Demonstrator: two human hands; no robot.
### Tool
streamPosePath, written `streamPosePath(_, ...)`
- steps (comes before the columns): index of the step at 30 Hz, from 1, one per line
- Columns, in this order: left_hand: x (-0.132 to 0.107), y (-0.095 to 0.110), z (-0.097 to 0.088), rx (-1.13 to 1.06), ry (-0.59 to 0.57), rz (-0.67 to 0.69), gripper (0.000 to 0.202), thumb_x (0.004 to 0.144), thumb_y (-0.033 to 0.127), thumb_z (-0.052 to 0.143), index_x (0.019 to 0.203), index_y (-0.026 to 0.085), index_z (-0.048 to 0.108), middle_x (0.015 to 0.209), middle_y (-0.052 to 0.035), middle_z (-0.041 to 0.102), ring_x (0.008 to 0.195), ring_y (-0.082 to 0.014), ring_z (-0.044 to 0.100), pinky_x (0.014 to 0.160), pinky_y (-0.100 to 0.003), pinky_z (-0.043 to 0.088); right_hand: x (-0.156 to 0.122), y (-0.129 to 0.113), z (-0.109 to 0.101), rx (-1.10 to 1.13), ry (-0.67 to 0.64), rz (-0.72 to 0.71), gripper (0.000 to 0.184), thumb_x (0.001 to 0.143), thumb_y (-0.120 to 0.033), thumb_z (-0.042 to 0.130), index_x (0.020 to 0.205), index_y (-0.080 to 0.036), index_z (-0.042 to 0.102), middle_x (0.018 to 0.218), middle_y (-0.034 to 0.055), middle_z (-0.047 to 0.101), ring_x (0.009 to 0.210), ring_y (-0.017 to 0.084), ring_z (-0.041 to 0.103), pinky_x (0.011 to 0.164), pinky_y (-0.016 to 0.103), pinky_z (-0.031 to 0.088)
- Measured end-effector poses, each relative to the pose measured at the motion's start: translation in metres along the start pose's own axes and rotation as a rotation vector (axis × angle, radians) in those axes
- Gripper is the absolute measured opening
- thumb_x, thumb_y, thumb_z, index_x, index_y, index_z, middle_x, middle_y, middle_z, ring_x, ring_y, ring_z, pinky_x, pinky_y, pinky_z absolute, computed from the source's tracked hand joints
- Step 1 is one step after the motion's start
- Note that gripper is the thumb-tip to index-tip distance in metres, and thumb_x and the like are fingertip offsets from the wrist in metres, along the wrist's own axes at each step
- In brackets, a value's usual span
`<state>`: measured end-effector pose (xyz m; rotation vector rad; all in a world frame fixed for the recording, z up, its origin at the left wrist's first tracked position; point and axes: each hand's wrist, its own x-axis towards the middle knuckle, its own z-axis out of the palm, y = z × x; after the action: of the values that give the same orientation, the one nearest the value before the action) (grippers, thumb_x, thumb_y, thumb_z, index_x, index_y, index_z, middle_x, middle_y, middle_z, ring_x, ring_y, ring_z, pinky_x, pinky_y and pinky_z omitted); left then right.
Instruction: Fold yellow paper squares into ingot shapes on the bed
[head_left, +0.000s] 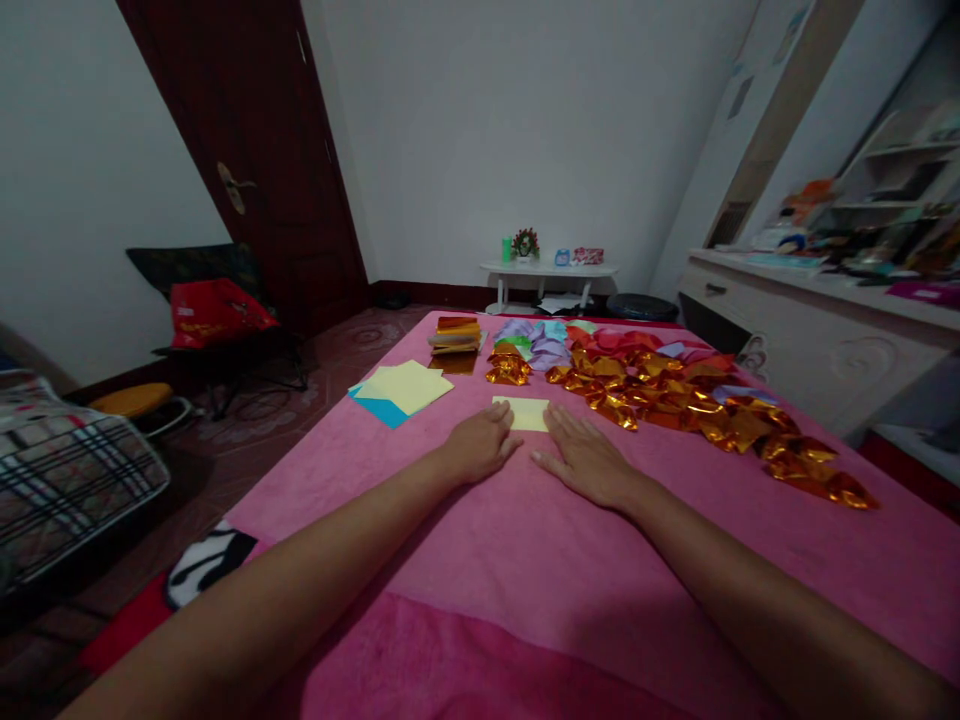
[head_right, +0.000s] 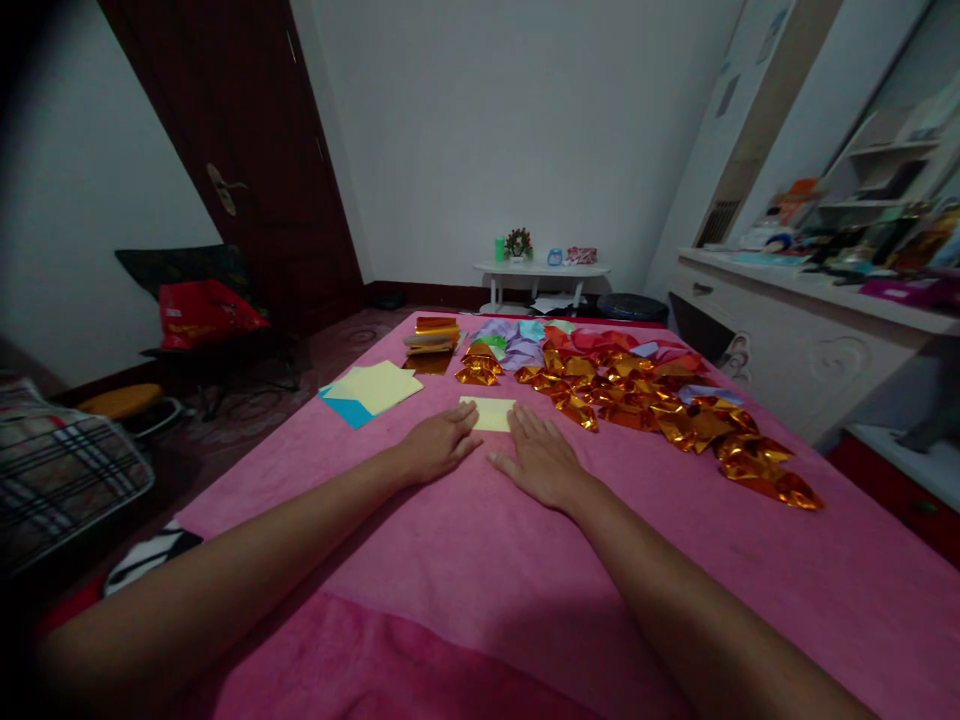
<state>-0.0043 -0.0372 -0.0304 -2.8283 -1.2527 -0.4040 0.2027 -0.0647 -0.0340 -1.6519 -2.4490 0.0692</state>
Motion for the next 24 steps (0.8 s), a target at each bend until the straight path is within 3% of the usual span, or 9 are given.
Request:
streamPosePath(4, -0.001, -0.001, -0.016, 0.152, -0.079, -0.09, 0.043, 0.092, 0.04, 0.038, 0.118, 0.009, 0.055, 0.125, -0.0199, 0.055, 0.111, -0.0253, 0.057, 0.09, -0.035, 0.046, 0.0, 0.002, 0.003, -0.015, 0.025, -0.016, 0.08, 0.087, -0.061, 0.033, 0.143, -0.004, 0.03, 0.149, 0.02, 0.025, 0.138, 0.029, 0.024, 0.112, 0.044, 0.022)
streamPosePath(9, 0.02, 0.026, -0.025, 0.217, -0.101, -0.061, 0.029, 0.085, 0.028, 0.05, 0.083, 0.006, 0.069, 0.087, -0.0208, 0.068, 0.089, -0.0316, 0.063, 0.08, -0.044, 0.045, -0.001, 0.003, 0.005, 0.004, 0.033, -0.019, 0.076, 0.089, -0.058, 0.033, 0.143, -0.005, 0.03, 0.15, 0.0184, 0.024, 0.139, 0.029, 0.023, 0.112, 0.045, 0.021)
streamPosePath(14, 0.033, 0.039, -0.021, 0.208, -0.121, 0.025, 0.022, 0.083, 0.024, 0.053, 0.083, 0.01, 0.07, 0.082, -0.0162, 0.069, 0.08, -0.0274, 0.065, 0.068, -0.035, 0.046, -0.002, 0.007, 0.004, 0.085, 0.057, -0.023, 0.066, 0.088, -0.05, 0.04, 0.14, -0.01, 0.038, 0.148, 0.0157, 0.03, 0.138, 0.026, 0.026, 0.112, 0.043, 0.022)
streamPosePath(21, 0.035, 0.019, -0.026, 0.199, -0.061, 0.059, 0.024, 0.085, 0.021, 0.048, 0.086, 0.01, 0.069, 0.083, -0.0146, 0.069, 0.079, -0.0253, 0.065, 0.068, -0.033, 0.047, -0.002, 0.012, 0.0, 0.389, 0.282, -0.027, 0.052, 0.077, -0.023, 0.057, 0.129, -0.018, 0.053, 0.136, 0.0101, 0.05, 0.125, 0.022, 0.046, 0.106, 0.04, 0.035)
streamPosePath(24, 0.025, 0.013, -0.031, 0.174, -0.016, 0.086, 0.022, 0.085, 0.023, 0.048, 0.087, 0.014, 0.068, 0.084, -0.011, 0.069, 0.08, -0.0229, 0.064, 0.072, -0.033, 0.047, -0.006, 0.005, -0.006, 0.414, 0.397, -0.109, 0.047, 0.074, -0.013, 0.057, 0.12, -0.021, 0.06, 0.127, 0.0076, 0.058, 0.119, 0.022, 0.051, 0.102, 0.041, 0.038)
